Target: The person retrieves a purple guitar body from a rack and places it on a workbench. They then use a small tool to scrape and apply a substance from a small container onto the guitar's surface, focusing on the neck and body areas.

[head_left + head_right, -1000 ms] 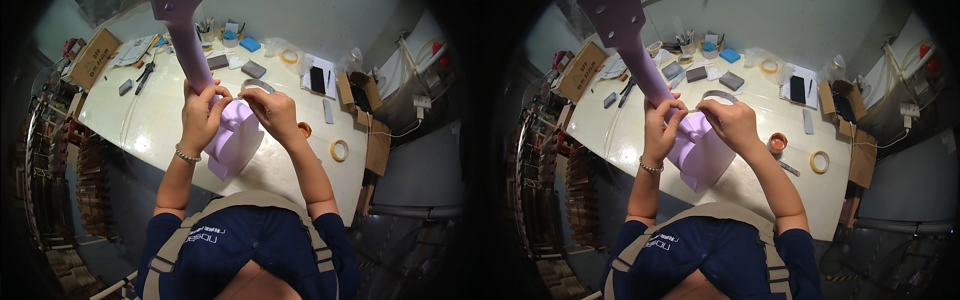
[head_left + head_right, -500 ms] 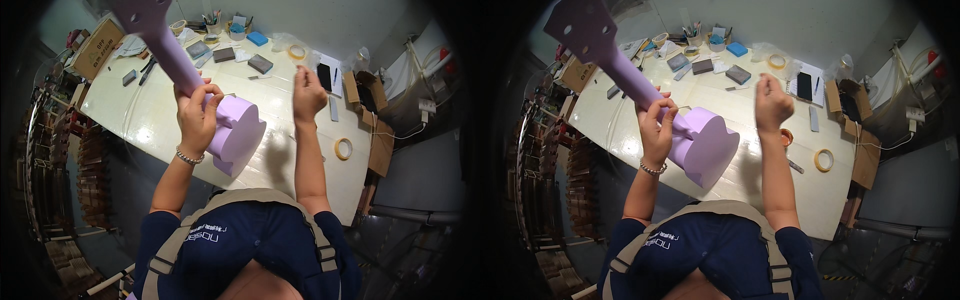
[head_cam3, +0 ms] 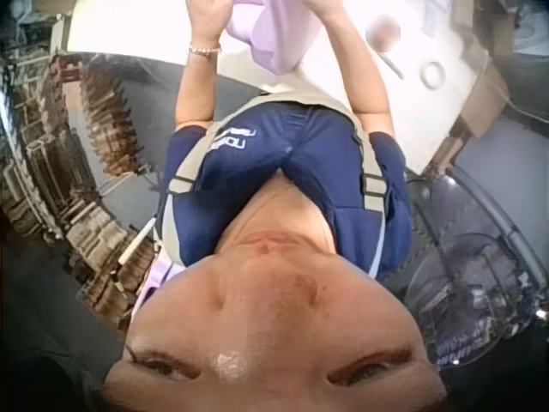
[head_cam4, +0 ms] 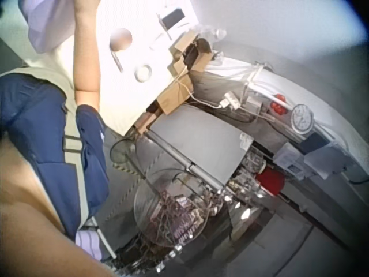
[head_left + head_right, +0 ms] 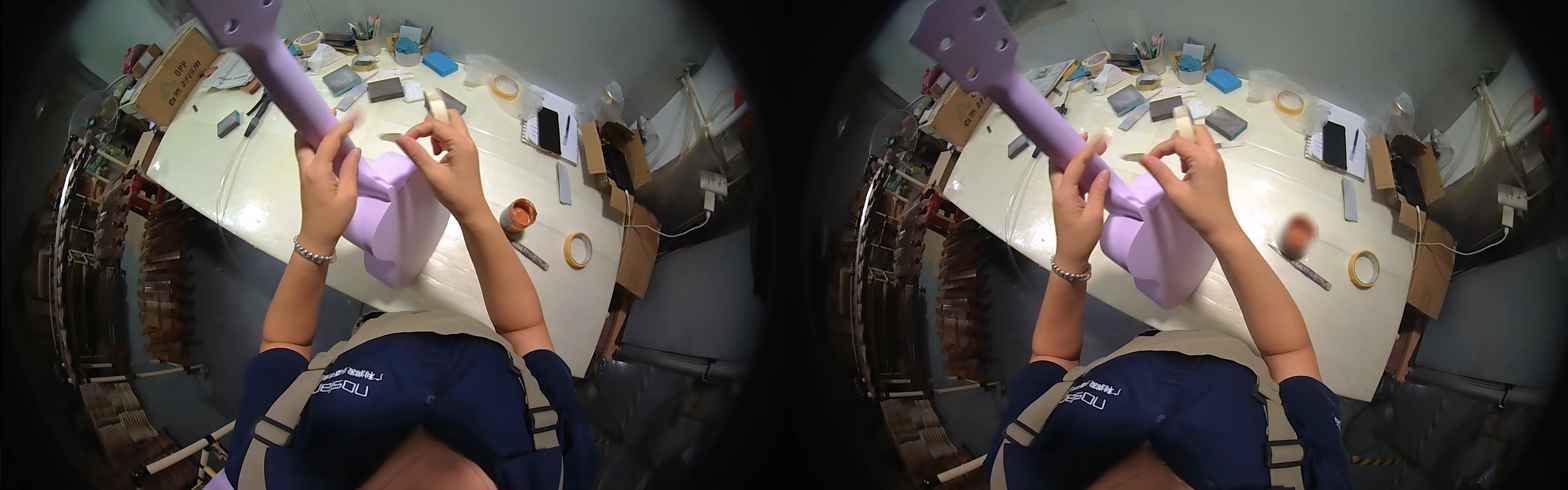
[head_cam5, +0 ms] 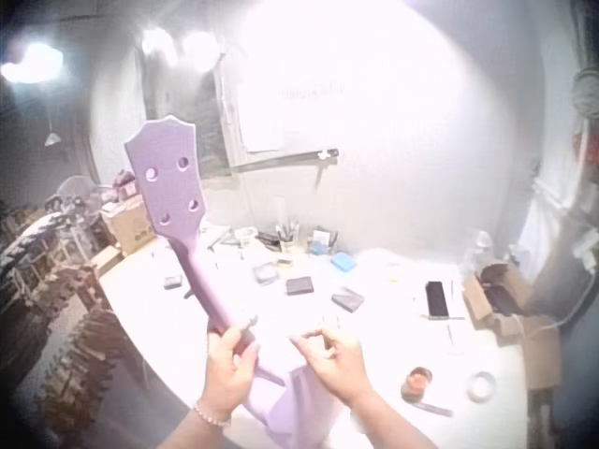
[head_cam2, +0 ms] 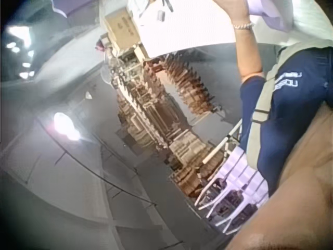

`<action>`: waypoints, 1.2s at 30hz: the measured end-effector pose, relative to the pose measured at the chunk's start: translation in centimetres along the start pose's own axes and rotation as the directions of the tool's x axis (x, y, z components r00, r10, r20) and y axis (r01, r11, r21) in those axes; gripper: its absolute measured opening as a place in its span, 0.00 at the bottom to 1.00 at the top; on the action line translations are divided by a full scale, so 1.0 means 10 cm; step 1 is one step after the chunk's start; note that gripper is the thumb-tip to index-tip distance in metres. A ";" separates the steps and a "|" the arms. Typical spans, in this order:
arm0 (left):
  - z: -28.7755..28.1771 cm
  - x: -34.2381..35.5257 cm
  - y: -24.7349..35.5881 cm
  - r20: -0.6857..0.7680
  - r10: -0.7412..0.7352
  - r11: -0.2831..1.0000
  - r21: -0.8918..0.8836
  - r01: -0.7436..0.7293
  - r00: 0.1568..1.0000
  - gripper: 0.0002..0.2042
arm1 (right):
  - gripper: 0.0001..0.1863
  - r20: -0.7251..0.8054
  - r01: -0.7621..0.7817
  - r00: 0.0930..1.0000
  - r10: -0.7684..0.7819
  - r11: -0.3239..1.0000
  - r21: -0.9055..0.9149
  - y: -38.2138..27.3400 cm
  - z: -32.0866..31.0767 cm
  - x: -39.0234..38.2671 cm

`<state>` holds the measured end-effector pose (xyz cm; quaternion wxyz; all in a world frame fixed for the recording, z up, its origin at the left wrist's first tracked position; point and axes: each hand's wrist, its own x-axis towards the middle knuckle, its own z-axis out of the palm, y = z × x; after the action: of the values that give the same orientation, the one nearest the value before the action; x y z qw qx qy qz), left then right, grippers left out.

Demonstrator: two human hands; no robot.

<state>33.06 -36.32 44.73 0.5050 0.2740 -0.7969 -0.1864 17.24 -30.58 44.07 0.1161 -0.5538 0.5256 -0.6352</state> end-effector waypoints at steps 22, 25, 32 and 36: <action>0.14 0.65 -1.16 0.504 -0.288 0.525 -0.628 0.574 0.814 0.27 | 0.09 -0.058 -0.347 0.926 0.372 0.903 0.255 0.61 -0.19 -0.17; 0.12 0.62 -1.16 0.563 -0.166 0.443 -0.691 0.571 0.810 0.27 | 0.08 -0.117 -0.330 0.922 0.370 0.906 0.267 0.65 -0.25 -0.18; 0.05 0.58 -1.00 0.621 -0.043 0.394 -0.709 0.585 0.783 0.25 | 0.08 -0.107 -0.319 0.925 0.364 0.898 0.304 0.58 -0.27 -0.17; 0.06 0.57 -0.96 0.627 -0.049 0.408 -0.698 0.589 0.777 0.25 | 0.08 -0.112 -0.317 0.927 0.358 0.907 0.276 0.58 -0.27 -0.19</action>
<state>32.94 -47.35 42.96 0.2905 0.0727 -0.6194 -0.7258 13.13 -30.18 38.84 0.2516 -0.3820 0.5359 -0.7097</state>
